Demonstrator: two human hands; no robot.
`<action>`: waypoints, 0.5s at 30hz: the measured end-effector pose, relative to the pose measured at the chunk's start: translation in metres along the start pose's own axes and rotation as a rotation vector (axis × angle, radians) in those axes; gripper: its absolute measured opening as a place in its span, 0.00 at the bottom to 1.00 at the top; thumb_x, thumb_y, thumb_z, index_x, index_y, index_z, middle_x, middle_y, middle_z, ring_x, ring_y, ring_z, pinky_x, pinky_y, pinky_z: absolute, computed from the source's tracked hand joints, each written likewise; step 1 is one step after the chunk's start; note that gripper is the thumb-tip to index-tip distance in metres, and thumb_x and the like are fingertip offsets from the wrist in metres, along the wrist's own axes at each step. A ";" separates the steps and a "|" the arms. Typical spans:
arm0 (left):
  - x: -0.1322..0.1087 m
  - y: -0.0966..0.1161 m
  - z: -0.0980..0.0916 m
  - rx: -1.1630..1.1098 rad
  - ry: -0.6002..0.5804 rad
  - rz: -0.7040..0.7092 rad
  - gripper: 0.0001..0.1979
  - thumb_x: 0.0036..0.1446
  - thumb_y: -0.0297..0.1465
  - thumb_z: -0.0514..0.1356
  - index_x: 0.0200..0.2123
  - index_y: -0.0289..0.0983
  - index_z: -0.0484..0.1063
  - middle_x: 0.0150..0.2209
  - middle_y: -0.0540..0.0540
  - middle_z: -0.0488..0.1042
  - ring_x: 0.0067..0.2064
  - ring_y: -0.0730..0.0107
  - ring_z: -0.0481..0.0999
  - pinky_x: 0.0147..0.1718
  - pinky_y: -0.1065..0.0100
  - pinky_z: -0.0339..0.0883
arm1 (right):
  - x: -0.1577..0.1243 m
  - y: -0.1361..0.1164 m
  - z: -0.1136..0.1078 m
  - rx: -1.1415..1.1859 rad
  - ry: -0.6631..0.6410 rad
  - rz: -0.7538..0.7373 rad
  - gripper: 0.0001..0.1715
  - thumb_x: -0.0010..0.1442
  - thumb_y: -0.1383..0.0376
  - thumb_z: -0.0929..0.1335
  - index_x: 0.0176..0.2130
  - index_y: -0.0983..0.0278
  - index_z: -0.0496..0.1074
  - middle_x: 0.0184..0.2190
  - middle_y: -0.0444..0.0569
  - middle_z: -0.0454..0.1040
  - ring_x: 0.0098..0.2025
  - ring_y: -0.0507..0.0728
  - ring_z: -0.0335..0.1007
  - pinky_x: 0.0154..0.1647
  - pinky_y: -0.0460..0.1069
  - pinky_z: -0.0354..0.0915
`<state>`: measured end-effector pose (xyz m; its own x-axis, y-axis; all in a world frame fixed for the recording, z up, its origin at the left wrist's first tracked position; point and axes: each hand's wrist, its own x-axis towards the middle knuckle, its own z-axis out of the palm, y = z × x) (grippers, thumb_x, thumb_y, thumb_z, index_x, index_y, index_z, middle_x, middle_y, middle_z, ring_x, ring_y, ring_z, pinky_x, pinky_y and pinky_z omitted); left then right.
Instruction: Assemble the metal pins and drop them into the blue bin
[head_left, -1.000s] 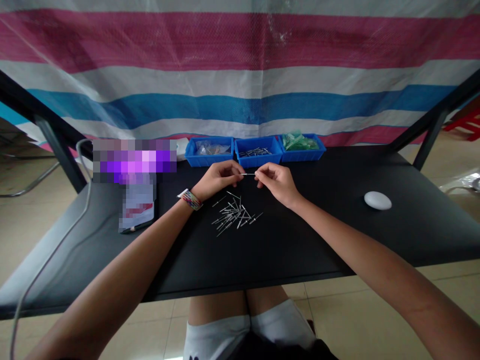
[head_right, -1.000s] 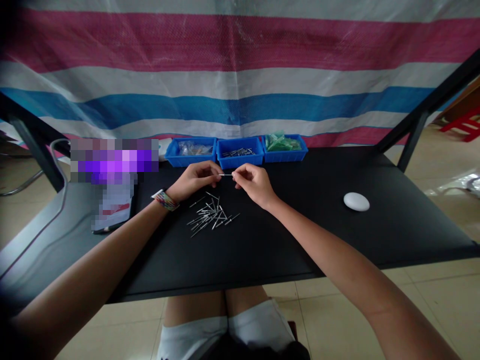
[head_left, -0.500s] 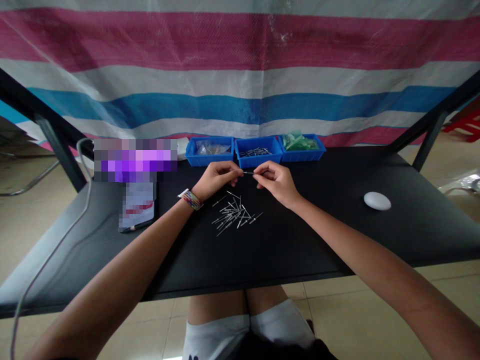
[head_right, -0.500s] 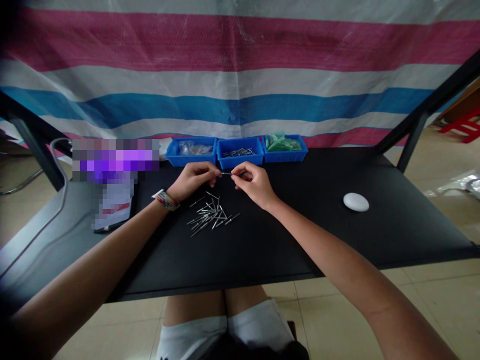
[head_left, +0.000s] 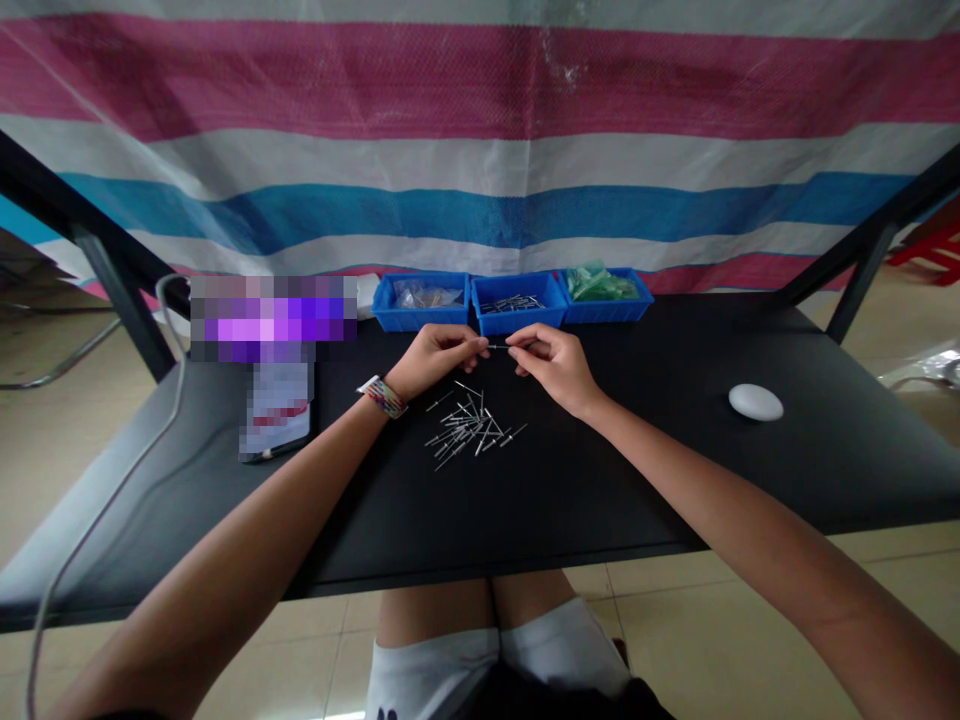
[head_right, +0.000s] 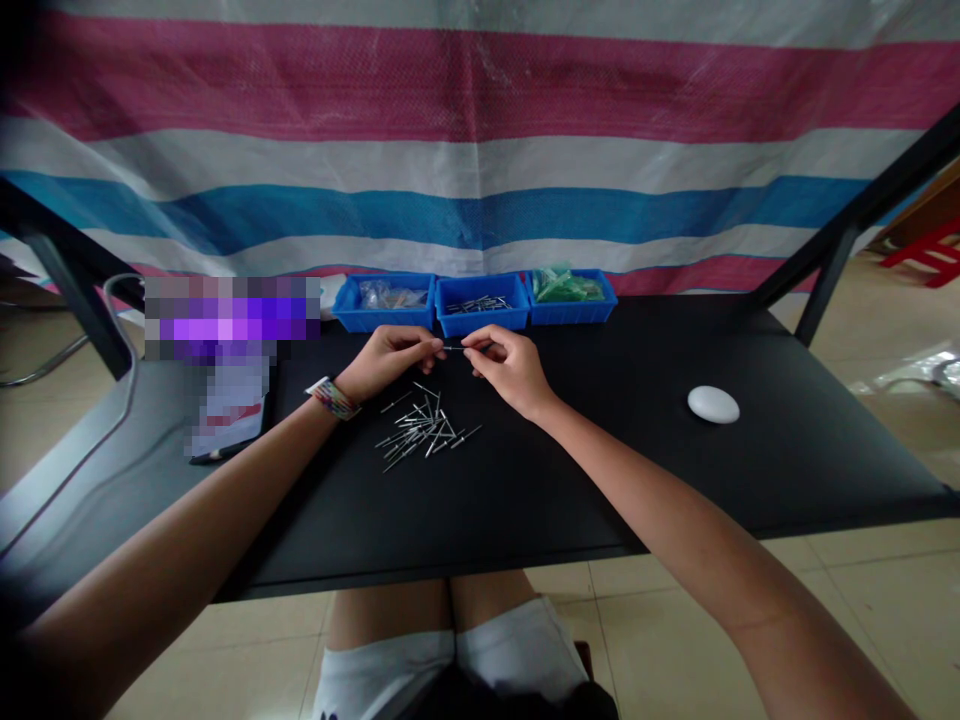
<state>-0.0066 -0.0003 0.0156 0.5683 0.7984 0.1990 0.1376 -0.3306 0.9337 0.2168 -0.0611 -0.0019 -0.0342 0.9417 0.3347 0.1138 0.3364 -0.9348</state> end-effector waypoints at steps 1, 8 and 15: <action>0.000 0.000 0.000 0.000 -0.003 -0.001 0.22 0.62 0.48 0.68 0.33 0.33 0.82 0.26 0.46 0.78 0.27 0.74 0.75 0.29 0.74 0.70 | 0.000 0.000 0.000 -0.008 -0.002 0.002 0.13 0.61 0.55 0.76 0.40 0.62 0.79 0.33 0.46 0.79 0.29 0.53 0.77 0.30 0.49 0.73; 0.001 -0.004 -0.001 -0.006 -0.019 -0.005 0.21 0.62 0.48 0.68 0.34 0.33 0.83 0.27 0.46 0.79 0.28 0.73 0.76 0.30 0.73 0.70 | 0.001 0.002 0.000 -0.010 -0.014 0.038 0.13 0.60 0.55 0.76 0.38 0.62 0.79 0.32 0.47 0.79 0.29 0.54 0.78 0.31 0.50 0.73; 0.003 -0.001 -0.001 -0.058 -0.012 -0.062 0.22 0.63 0.48 0.66 0.33 0.33 0.82 0.26 0.46 0.77 0.28 0.72 0.76 0.30 0.72 0.71 | 0.004 0.002 0.002 -0.007 0.027 0.039 0.17 0.61 0.51 0.75 0.36 0.62 0.76 0.29 0.44 0.76 0.27 0.53 0.74 0.29 0.49 0.71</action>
<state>-0.0063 0.0028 0.0154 0.5698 0.8103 0.1368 0.1259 -0.2506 0.9599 0.2144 -0.0564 -0.0027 -0.0025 0.9537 0.3008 0.1213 0.2989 -0.9465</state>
